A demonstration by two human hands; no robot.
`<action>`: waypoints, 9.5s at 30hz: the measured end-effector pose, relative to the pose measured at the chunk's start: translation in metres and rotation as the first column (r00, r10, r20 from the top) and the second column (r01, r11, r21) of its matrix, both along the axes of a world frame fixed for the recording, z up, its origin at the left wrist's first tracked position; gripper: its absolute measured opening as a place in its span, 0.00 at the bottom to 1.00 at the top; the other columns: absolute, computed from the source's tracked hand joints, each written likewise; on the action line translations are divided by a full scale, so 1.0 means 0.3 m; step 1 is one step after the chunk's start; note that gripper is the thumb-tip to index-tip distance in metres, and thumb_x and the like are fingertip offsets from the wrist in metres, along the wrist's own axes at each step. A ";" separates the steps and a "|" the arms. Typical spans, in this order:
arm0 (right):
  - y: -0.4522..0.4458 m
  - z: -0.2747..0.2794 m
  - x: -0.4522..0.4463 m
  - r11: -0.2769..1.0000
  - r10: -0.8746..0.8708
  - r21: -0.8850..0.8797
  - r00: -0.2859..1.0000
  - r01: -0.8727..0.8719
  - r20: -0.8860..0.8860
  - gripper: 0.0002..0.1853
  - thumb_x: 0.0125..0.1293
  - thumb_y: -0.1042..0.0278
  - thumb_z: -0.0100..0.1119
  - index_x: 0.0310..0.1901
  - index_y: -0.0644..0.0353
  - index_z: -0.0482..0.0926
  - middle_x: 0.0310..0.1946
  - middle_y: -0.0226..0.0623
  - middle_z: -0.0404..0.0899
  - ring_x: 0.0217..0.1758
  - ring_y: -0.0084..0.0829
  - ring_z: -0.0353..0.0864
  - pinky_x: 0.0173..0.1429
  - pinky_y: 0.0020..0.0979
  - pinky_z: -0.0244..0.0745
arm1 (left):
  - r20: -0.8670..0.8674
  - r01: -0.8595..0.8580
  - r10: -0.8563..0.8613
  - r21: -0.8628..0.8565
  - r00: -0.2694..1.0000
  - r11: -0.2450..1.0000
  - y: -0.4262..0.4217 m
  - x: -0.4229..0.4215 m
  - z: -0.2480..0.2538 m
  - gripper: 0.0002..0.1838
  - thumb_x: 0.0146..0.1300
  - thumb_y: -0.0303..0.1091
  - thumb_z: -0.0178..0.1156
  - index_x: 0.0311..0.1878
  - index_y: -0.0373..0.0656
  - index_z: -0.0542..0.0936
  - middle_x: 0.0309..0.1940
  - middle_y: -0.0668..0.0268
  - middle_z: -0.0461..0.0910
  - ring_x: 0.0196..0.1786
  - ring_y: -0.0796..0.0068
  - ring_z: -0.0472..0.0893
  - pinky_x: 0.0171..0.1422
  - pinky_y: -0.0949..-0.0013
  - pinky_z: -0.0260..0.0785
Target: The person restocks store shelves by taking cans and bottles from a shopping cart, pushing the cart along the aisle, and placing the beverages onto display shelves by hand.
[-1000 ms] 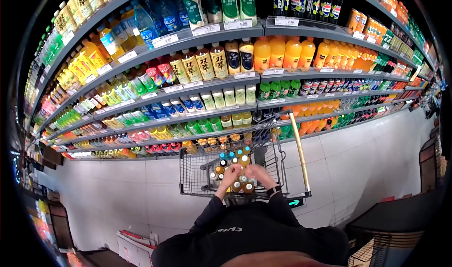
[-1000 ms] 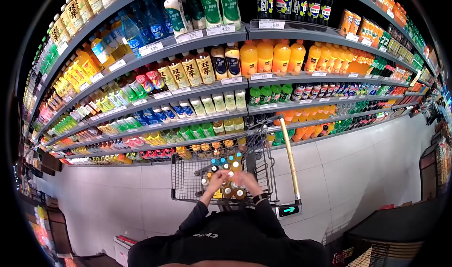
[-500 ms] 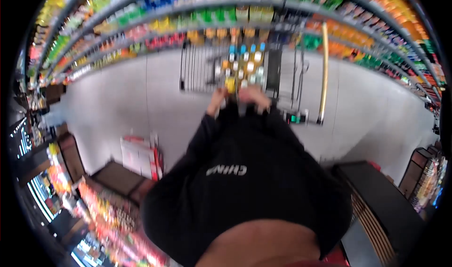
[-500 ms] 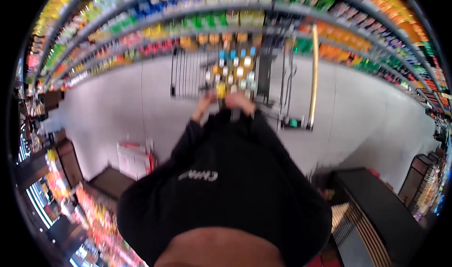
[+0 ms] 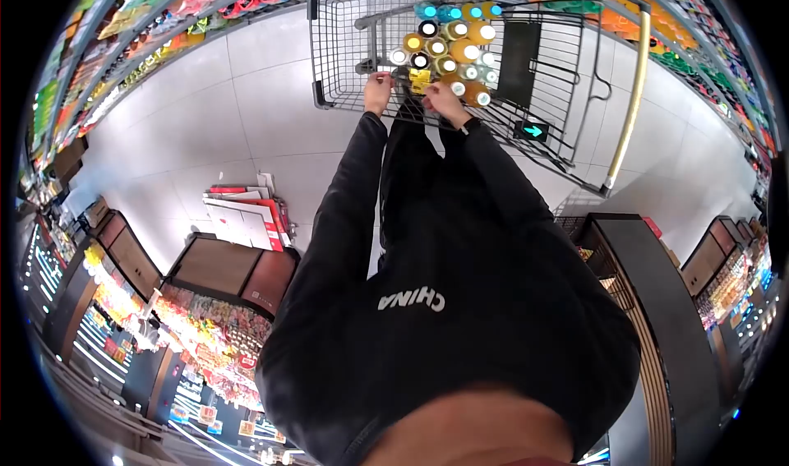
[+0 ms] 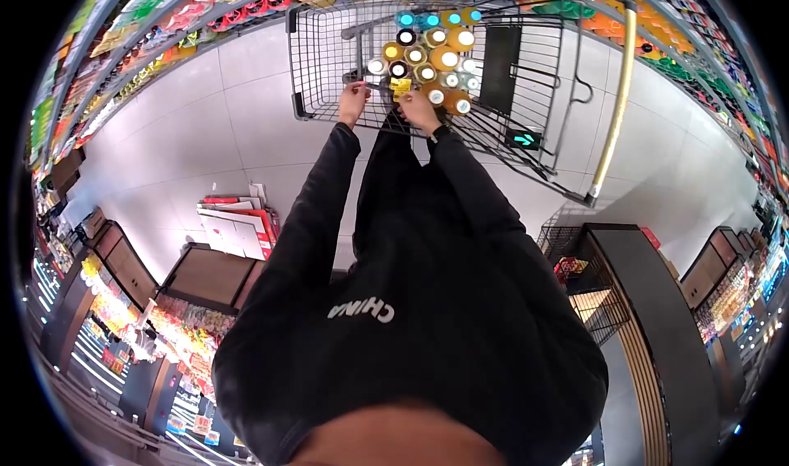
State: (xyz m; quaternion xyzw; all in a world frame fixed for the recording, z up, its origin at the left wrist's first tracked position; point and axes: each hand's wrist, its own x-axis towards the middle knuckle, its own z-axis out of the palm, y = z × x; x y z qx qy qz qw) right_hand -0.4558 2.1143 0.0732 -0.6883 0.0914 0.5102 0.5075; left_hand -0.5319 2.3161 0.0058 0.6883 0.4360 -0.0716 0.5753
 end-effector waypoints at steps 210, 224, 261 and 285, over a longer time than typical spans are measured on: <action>0.037 2.173 1.256 0.850 -0.511 0.410 -0.328 -0.331 0.794 0.18 0.78 0.58 0.59 0.58 0.63 0.85 0.48 0.34 0.89 0.49 0.23 0.86 0.54 0.27 0.81 | 0.833 -0.206 -0.514 0.550 0.204 0.809 -0.010 1.266 2.168 0.19 0.76 0.40 0.63 0.63 0.39 0.80 0.50 0.61 0.86 0.54 0.71 0.85 0.60 0.66 0.77; -0.691 0.591 -0.077 0.905 -0.313 0.244 0.933 0.349 -0.176 0.18 0.81 0.60 0.53 0.63 0.63 0.77 0.49 0.40 0.87 0.52 0.36 0.90 0.58 0.34 0.85 | 0.347 0.592 -0.536 -0.074 0.770 0.802 -0.531 0.001 0.654 0.19 0.75 0.45 0.64 0.57 0.40 0.84 0.45 0.60 0.89 0.48 0.71 0.87 0.56 0.66 0.79; -0.381 0.156 0.044 0.982 -0.166 0.068 0.976 0.177 -0.141 0.16 0.81 0.59 0.51 0.56 0.62 0.81 0.42 0.37 0.88 0.41 0.28 0.89 0.47 0.27 0.83 | 0.132 0.085 -0.095 0.081 0.987 0.993 -0.377 -0.005 0.261 0.11 0.73 0.32 0.60 0.52 0.38 0.84 0.35 0.58 0.88 0.39 0.65 0.88 0.48 0.64 0.78; 0.294 -0.266 0.506 0.931 0.088 -0.304 0.682 0.203 0.726 0.31 0.70 0.59 0.67 0.71 0.57 0.70 0.58 0.55 0.82 0.58 0.59 0.82 0.59 0.49 0.79 | -0.113 0.610 -0.649 0.491 0.752 0.622 0.036 0.728 -0.291 0.35 0.62 0.33 0.66 0.74 0.58 0.69 0.66 0.60 0.77 0.65 0.52 0.80 0.65 0.52 0.77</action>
